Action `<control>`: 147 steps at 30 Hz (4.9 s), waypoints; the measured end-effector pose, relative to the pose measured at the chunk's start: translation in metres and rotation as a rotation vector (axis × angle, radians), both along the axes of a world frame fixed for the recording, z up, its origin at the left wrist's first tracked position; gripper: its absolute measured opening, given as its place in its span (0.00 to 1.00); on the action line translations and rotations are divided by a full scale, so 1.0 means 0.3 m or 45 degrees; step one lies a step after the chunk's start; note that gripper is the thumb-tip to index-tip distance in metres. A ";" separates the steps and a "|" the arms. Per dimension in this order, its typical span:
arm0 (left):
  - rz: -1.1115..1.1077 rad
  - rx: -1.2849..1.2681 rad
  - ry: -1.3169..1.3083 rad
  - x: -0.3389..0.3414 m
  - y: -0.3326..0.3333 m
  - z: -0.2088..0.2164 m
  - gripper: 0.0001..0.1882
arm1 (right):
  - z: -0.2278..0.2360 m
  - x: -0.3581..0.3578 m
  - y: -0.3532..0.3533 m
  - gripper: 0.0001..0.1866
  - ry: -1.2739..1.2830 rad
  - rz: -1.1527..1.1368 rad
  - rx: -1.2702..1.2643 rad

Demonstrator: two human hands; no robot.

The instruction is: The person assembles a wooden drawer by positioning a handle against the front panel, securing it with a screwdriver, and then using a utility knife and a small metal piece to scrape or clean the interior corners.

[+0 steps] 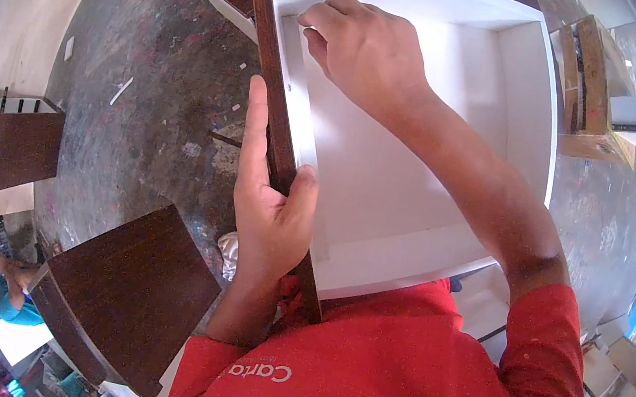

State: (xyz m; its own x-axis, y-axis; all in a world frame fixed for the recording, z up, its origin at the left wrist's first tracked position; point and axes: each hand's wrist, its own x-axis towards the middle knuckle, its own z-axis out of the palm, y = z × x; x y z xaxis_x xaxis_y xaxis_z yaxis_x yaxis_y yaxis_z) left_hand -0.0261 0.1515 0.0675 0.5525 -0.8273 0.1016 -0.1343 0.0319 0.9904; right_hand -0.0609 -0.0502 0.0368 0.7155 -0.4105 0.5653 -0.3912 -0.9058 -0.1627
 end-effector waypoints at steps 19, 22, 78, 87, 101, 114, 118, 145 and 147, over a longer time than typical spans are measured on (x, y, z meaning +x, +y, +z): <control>-0.004 0.025 -0.017 -0.001 -0.001 -0.024 0.46 | -0.078 -0.066 0.016 0.13 -0.161 -0.074 0.904; -0.017 0.020 -0.036 0.003 0.000 -0.029 0.46 | -0.102 -0.059 0.006 0.14 -0.170 -0.092 0.839; -0.033 -0.091 0.050 0.019 -0.029 -0.053 0.45 | 0.001 -0.205 -0.068 0.17 -0.321 0.364 0.897; -0.029 -0.073 -0.032 0.016 -0.048 -0.049 0.46 | -0.148 -0.066 -0.082 0.12 -0.668 0.027 0.958; -0.036 -0.022 0.066 0.018 -0.042 -0.035 0.46 | -0.186 0.033 -0.016 0.14 -0.687 -0.286 0.915; -0.022 -0.088 -0.126 0.034 -0.038 -0.088 0.46 | -0.202 0.070 -0.003 0.10 -0.743 -0.250 0.802; -0.069 -0.093 0.013 0.026 -0.040 -0.075 0.46 | -0.215 0.076 -0.014 0.10 -0.791 -0.238 0.744; -0.020 -0.056 -0.127 0.035 -0.039 -0.076 0.45 | -0.221 0.020 -0.030 0.09 -0.482 -0.026 0.678; -0.034 -0.056 -0.061 0.035 -0.038 -0.068 0.45 | -0.223 0.006 -0.028 0.10 -0.495 -0.082 0.723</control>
